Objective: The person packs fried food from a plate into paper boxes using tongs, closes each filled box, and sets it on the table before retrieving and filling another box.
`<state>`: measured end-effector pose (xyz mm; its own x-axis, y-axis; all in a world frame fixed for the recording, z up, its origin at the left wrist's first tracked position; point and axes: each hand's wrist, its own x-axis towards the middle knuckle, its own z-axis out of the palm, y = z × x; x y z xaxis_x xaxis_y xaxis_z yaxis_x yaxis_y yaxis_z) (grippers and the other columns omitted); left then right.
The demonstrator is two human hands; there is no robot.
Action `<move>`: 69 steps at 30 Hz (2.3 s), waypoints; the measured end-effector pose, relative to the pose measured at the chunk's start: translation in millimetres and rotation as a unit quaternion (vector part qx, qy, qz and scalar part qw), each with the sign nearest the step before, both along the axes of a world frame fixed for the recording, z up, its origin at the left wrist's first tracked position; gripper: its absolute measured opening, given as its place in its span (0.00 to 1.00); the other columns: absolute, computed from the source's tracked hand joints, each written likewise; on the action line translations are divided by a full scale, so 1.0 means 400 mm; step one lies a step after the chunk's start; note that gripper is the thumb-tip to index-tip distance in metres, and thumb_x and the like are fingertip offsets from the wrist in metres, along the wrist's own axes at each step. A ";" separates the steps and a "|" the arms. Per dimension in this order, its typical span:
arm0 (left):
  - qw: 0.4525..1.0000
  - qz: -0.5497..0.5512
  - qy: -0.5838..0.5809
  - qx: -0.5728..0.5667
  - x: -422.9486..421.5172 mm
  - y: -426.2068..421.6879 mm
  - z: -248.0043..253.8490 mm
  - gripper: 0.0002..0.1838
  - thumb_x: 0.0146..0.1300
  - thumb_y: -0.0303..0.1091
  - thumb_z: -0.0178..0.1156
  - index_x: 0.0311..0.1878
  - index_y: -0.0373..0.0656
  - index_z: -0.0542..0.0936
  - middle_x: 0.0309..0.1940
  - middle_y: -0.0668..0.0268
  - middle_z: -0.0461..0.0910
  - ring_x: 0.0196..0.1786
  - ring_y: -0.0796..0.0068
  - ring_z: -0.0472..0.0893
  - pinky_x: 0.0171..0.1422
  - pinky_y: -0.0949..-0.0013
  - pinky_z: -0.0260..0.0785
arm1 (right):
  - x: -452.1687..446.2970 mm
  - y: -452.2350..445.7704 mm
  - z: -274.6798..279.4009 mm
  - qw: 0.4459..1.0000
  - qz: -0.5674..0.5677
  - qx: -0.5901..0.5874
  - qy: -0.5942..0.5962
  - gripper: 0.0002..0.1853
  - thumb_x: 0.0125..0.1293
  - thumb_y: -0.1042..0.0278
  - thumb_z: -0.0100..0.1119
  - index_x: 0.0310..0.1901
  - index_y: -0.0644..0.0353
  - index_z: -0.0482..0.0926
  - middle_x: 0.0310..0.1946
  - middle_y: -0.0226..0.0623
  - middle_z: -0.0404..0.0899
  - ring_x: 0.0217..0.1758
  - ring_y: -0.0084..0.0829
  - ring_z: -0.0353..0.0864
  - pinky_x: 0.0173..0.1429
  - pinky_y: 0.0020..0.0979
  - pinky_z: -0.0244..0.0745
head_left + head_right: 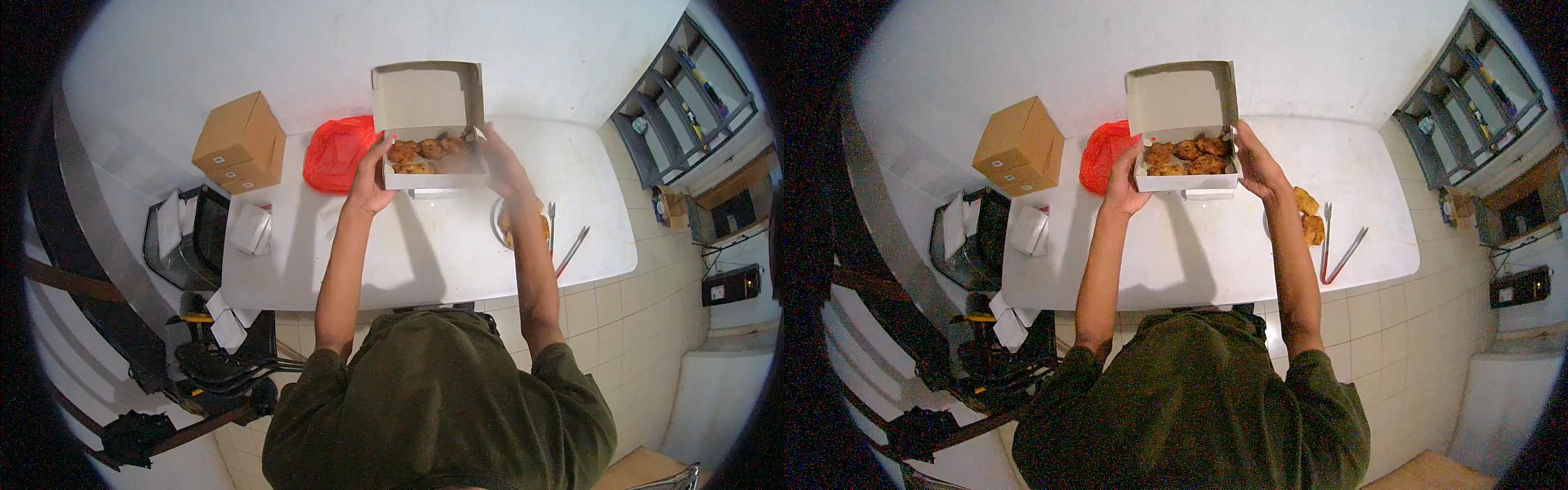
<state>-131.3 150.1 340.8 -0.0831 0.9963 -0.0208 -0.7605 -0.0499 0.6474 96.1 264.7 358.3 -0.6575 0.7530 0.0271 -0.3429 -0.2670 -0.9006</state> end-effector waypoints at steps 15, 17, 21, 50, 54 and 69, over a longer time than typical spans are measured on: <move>0.997 0.066 0.026 0.021 0.049 0.011 -0.012 0.33 0.60 0.33 0.55 0.71 0.52 0.66 0.62 0.66 0.73 0.65 0.64 0.74 0.70 0.56 0.67 | -0.054 0.078 -0.124 0.977 -0.195 0.046 -0.077 0.22 0.75 0.46 0.51 0.52 0.59 0.74 0.47 0.33 0.76 0.56 0.29 0.75 0.60 0.34 0.74; 0.997 0.070 0.023 0.037 0.034 0.010 -0.013 0.34 0.59 0.33 0.55 0.72 0.52 0.64 0.62 0.65 0.72 0.66 0.65 0.72 0.71 0.56 0.67 | -0.030 -0.022 -0.006 0.974 -0.184 -0.002 -0.133 0.25 0.74 0.42 0.52 0.52 0.61 0.75 0.45 0.34 0.77 0.54 0.30 0.76 0.58 0.37 0.76; 0.986 0.136 0.084 0.045 0.017 -0.018 0.030 0.35 0.59 0.33 0.54 0.73 0.49 0.61 0.63 0.64 0.68 0.67 0.65 0.70 0.71 0.56 0.66 | 0.047 -0.130 0.064 0.973 -0.126 0.084 -0.174 0.26 0.68 0.45 0.65 0.45 0.66 0.79 0.41 0.37 0.80 0.44 0.27 0.80 0.45 0.31 0.82; 0.983 0.170 0.070 0.024 0.052 -0.049 -0.053 0.42 0.55 0.29 0.52 0.76 0.48 0.54 0.70 0.61 0.62 0.71 0.64 0.66 0.73 0.57 0.65 | -0.001 -0.150 0.124 0.673 -0.091 0.427 -0.597 0.08 0.59 0.71 0.58 0.38 0.67 0.76 0.35 0.59 0.83 0.40 0.60 0.83 0.45 0.55 0.79; 0.985 0.161 0.057 0.028 0.051 -0.055 -0.070 0.42 0.54 0.31 0.53 0.76 0.48 0.55 0.70 0.62 0.61 0.71 0.64 0.65 0.74 0.56 0.63 | -0.026 -0.182 0.106 0.676 -0.165 0.468 -0.544 0.10 0.57 0.70 0.62 0.37 0.67 0.77 0.35 0.60 0.83 0.41 0.62 0.82 0.45 0.56 0.78; 0.995 0.094 0.045 0.002 0.031 -0.076 -0.049 0.39 0.60 0.36 0.54 0.77 0.51 0.58 0.71 0.66 0.63 0.73 0.66 0.64 0.75 0.55 0.61 | -0.027 0.025 0.094 0.957 -0.052 0.142 -0.246 0.29 0.76 0.50 0.54 0.66 0.66 0.69 0.54 0.46 0.77 0.55 0.35 0.79 0.56 0.37 0.81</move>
<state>-119.1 119.7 321.4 -0.2700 0.9629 -0.0018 -0.6761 -0.1883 0.7123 85.2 274.7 396.1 -0.5651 0.8234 -0.0526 0.1302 0.0261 -0.9911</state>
